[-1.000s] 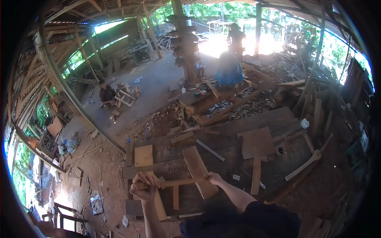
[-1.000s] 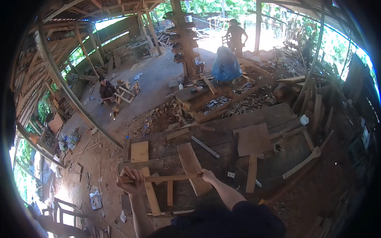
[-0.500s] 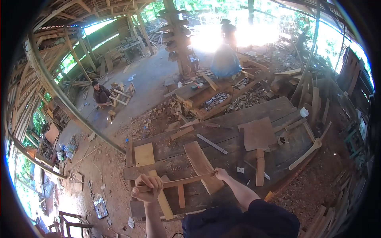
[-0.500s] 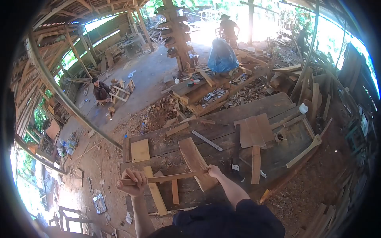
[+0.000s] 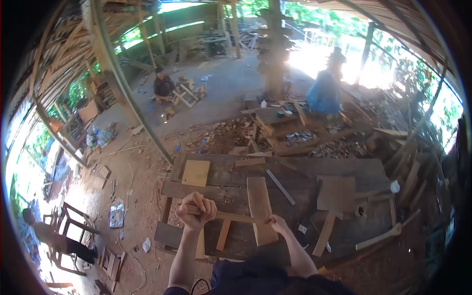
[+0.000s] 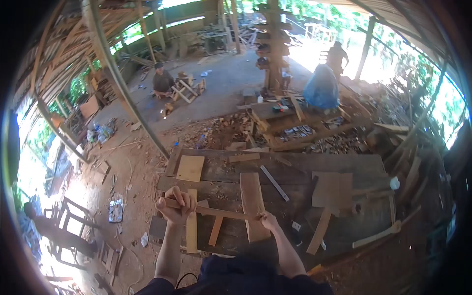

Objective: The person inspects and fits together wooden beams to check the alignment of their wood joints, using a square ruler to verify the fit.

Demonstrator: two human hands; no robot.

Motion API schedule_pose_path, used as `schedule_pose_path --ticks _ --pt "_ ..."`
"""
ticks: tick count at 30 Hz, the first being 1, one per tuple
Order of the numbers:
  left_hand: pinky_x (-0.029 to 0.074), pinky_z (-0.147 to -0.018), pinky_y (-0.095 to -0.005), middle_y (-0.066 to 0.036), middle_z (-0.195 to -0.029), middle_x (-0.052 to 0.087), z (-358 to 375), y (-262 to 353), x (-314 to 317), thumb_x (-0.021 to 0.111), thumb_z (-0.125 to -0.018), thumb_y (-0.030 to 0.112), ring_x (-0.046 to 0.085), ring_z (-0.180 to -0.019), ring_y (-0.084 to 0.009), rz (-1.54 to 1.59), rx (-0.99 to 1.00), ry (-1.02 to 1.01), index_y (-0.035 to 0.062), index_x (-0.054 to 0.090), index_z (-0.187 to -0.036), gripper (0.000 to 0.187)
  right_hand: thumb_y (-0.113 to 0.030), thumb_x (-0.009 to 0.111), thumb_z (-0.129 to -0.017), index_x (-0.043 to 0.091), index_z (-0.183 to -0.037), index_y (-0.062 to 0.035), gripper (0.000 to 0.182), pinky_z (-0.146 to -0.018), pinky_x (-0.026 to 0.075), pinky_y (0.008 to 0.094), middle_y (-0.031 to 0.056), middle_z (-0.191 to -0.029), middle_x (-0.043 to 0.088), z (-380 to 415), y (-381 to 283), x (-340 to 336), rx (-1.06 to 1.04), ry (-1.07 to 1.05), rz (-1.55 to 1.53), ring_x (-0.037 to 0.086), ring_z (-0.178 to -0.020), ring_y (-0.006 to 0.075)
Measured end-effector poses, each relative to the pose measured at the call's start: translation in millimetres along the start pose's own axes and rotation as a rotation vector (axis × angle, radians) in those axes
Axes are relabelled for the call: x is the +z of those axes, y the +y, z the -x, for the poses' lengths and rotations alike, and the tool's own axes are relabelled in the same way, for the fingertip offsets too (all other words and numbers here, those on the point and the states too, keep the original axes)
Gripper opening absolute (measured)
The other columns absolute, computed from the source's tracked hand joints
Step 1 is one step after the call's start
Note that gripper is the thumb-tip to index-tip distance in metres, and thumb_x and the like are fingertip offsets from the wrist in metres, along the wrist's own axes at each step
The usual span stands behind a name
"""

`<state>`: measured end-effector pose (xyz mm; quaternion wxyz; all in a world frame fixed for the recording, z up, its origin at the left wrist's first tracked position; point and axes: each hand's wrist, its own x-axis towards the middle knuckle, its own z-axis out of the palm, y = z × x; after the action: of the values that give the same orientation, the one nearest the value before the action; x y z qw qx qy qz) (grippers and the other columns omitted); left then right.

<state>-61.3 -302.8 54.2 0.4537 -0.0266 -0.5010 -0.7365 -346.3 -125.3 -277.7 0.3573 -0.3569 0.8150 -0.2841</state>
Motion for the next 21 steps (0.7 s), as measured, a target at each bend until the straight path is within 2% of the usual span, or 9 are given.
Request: schedule_pose_path --ticks 3,5,9,12,14,15,17,19,21 --pt "0.036 -0.042 -0.0333 -0.006 -0.049 0.046 2 2 -1 0.052 -0.089 0.062 0.041 -0.040 -0.0167 0.052 0.007 0.019 0.0066 0.052 -0.073 0.058 -0.018 0.052 -0.099 0.063 -0.110 -0.0073 0.020 -0.086 0.054 0.0481 0.0188 -0.109 0.071 10 0 0 -0.112 0.002 -0.118 0.066 -0.108 0.0379" --pt "0.036 -0.042 -0.0330 -0.006 -0.049 0.046 3 2 6 0.053 -0.088 0.063 0.040 -0.040 -0.0167 0.044 0.002 0.005 0.0066 0.051 -0.073 0.059 -0.018 0.052 -0.099 0.061 -0.114 -0.0078 0.021 -0.087 0.053 0.0490 0.0190 -0.112 0.070 -1 23 9 0.058 0.054 0.068 0.065 -0.110 0.0381" --pt "0.035 -0.042 -0.0324 -0.006 -0.049 0.045 5 1 19 0.053 -0.087 0.066 0.039 -0.040 -0.0163 0.005 -0.024 0.022 0.0067 0.051 -0.072 0.061 -0.018 0.053 -0.099 0.060 -0.116 -0.0083 0.021 -0.086 0.053 0.0504 0.0204 -0.111 0.069 2 29 12 0.121 0.000 0.069 0.064 -0.110 0.0396" --pt "0.035 -0.042 -0.0330 -0.005 -0.047 0.044 6 0 14 0.049 -0.088 0.069 0.039 -0.040 -0.0166 -0.030 -0.005 0.037 0.0073 0.050 -0.072 0.064 -0.018 0.052 -0.099 0.060 -0.114 -0.0080 0.020 -0.085 0.052 0.0512 0.0216 -0.111 0.069 7 -17 -20 0.009 -0.075 0.087 0.064 -0.109 0.0403" --pt "0.035 -0.041 -0.0338 -0.005 -0.046 0.042 7 1 15 0.047 -0.088 0.071 0.039 -0.039 -0.0167 -0.059 0.002 0.056 0.0075 0.049 -0.073 0.065 -0.019 0.049 -0.101 0.060 -0.111 -0.0071 0.019 -0.083 0.051 0.0507 0.0224 -0.109 0.069 26 -40 -33 -0.057 -0.099 -0.054 0.065 -0.107 0.0397" --pt "0.036 -0.042 -0.0339 -0.005 -0.046 0.042 8 1 17 0.046 -0.088 0.071 0.039 -0.039 -0.0164 -0.062 0.018 0.064 0.0076 0.049 -0.073 0.065 -0.019 0.049 -0.101 0.060 -0.111 -0.0071 0.019 -0.083 0.051 0.0507 0.0224 -0.109 0.069 20 -24 -24 -0.053 -0.108 -0.053 0.065 -0.107 0.0397" --pt "0.036 -0.042 -0.0340 -0.004 -0.046 0.042 7 0 22 0.046 -0.088 0.071 0.038 -0.038 -0.0162 -0.064 0.022 0.076 0.0077 0.049 -0.073 0.065 -0.019 0.046 -0.102 0.061 -0.113 -0.0068 0.022 -0.084 0.052 0.0483 0.0225 -0.109 0.069 -4 14 -1 0.046 0.004 0.049 0.066 -0.108 0.0373" --pt "0.036 -0.043 -0.0338 -0.004 -0.046 0.042 6 -1 26 0.046 -0.089 0.072 0.038 -0.038 -0.0157 -0.075 0.032 0.059 0.0079 0.049 -0.074 0.066 -0.019 0.046 -0.102 0.062 -0.117 -0.0062 0.026 -0.086 0.052 0.0465 0.0221 -0.111 0.069 -35 47 16 0.101 -0.035 0.059 0.066 -0.108 0.0363" --pt "0.036 -0.043 -0.0330 -0.004 -0.046 0.041 7 -2 20 0.045 -0.089 0.072 0.038 -0.039 -0.0156 -0.083 0.046 0.062 0.0087 0.048 -0.074 0.065 -0.015 0.049 -0.100 0.062 -0.124 -0.0067 0.029 -0.088 0.053 0.0455 0.0195 -0.116 0.069 -33 27 4 0.010 -0.116 0.105 0.066 -0.109 0.0362"
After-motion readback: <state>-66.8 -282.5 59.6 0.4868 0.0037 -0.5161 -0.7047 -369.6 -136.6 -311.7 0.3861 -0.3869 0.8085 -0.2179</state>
